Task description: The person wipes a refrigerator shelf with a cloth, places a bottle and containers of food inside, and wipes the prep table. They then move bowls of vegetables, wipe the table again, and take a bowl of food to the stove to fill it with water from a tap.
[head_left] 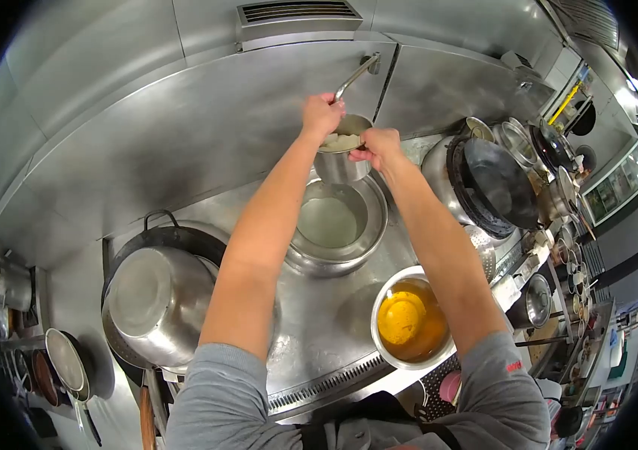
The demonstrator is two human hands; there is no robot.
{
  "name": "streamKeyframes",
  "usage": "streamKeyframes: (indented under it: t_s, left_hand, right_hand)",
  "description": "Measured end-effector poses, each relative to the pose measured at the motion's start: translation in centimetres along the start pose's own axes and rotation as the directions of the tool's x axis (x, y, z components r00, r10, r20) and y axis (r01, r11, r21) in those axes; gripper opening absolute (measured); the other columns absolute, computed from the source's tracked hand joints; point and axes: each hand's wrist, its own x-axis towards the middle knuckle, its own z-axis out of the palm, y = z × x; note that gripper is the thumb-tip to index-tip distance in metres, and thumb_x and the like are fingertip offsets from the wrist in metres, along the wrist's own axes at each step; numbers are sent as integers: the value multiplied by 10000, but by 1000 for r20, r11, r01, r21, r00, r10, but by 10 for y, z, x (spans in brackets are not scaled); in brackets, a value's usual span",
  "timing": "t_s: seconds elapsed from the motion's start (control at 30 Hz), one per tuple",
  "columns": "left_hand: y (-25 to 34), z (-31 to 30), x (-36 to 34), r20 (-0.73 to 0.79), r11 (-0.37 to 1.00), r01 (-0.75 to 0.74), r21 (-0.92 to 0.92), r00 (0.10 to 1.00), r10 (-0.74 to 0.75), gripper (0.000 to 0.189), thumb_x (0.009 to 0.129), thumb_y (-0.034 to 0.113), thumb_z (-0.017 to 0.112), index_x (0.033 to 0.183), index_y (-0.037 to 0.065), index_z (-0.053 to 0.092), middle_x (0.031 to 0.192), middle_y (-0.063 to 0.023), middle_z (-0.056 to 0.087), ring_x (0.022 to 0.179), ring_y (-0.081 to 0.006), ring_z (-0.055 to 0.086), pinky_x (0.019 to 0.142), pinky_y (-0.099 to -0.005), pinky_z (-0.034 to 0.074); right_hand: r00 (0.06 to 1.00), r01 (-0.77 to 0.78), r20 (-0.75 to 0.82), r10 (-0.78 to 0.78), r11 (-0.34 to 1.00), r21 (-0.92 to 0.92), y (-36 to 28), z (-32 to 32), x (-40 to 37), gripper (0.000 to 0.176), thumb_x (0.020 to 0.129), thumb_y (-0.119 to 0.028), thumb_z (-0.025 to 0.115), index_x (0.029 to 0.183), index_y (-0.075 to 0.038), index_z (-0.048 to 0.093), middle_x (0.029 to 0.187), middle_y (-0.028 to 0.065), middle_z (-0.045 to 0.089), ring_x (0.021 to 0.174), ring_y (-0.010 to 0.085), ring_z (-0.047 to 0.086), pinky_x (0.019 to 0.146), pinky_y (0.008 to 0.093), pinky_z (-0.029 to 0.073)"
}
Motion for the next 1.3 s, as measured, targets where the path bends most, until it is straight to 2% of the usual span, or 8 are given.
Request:
streamKeyframes:
  t_s: [0.53, 0.67, 0.77, 0.93, 1.03, 1.07, 1.2, 1.3]
  left_hand:
    - [-11, 4, 5, 283, 887, -310, 341, 934, 218, 173, 793, 187, 575, 916, 93, 651, 766, -144, 630, 664, -232, 587, 649, -346, 457]
    - [30, 5, -22, 378, 821, -156, 548, 923, -77, 382, 595, 176, 700, 933, 11, 630, 893, -175, 641, 836, -304, 623, 760, -364, 485]
    - [11, 9, -40, 255, 761, -257, 595, 959, 125, 344, 553, 168, 700, 845, -6, 648, 905, -230, 615, 863, -325, 612, 749, -408, 489]
    - [20, -12, -62, 91, 844, -77, 530, 995, 34, 213, 673, 139, 631, 819, -13, 655, 934, -231, 612, 918, -354, 596, 776, -428, 488]
    - [30, -39, -81, 316, 712, -251, 656, 948, 43, 351, 692, 361, 628, 857, 55, 677, 901, -164, 637, 846, -284, 606, 739, -394, 484]
    - [29, -54, -82, 414, 668, -322, 671, 910, 22, 420, 695, 459, 626, 877, 85, 685, 887, -138, 646, 805, -255, 609, 723, -379, 479]
    - [24, -33, -53, 43, 780, -110, 616, 993, 107, 237, 692, 57, 528, 887, 72, 659, 911, -138, 649, 897, -259, 613, 808, -326, 474]
    - [25, -34, -59, -119, 918, -211, 335, 957, 263, 426, 715, 63, 561, 1140, 89, 566, 921, -121, 640, 812, -254, 609, 723, -382, 480]
  right_hand:
    - [997, -78, -8, 79, 994, 76, 20, -6, -1, 134, 706, 55, 567, 801, 141, 527, 757, 204, 556, 586, 340, 602, 509, 453, 563]
    - [939, -56, 343, -42, 961, 271, 39, -39, 16, 64, 799, -26, 524, 820, 34, 536, 819, 133, 536, 729, 286, 590, 610, 430, 557]
    - [910, 11, 414, -26, 999, 38, 32, -52, 23, 148, 805, -141, 590, 850, -1, 574, 852, 122, 578, 756, 235, 574, 644, 351, 529]
    - [995, -51, 83, 50, 999, 12, 45, -60, 59, 244, 780, -39, 448, 1002, 34, 518, 947, 171, 580, 758, 267, 595, 616, 334, 544]
    - [820, -90, 571, -45, 974, 206, 39, -36, 6, 274, 784, -70, 505, 1042, 16, 533, 1007, 169, 575, 801, 273, 592, 694, 407, 540]
    - [880, 159, 426, -208, 976, 148, 52, -41, -12, 240, 803, -108, 520, 1010, 13, 539, 1000, 172, 567, 861, 283, 594, 745, 437, 528]
    - [957, -126, -220, 188, 956, 265, 0, -8, -49, 217, 769, 17, 530, 971, 95, 515, 913, 253, 567, 750, 356, 628, 582, 444, 571]
    - [853, 379, 304, -424, 904, 197, 58, -31, -10, 258, 862, -147, 473, 944, 63, 598, 942, 218, 615, 682, 238, 649, 558, 334, 542]
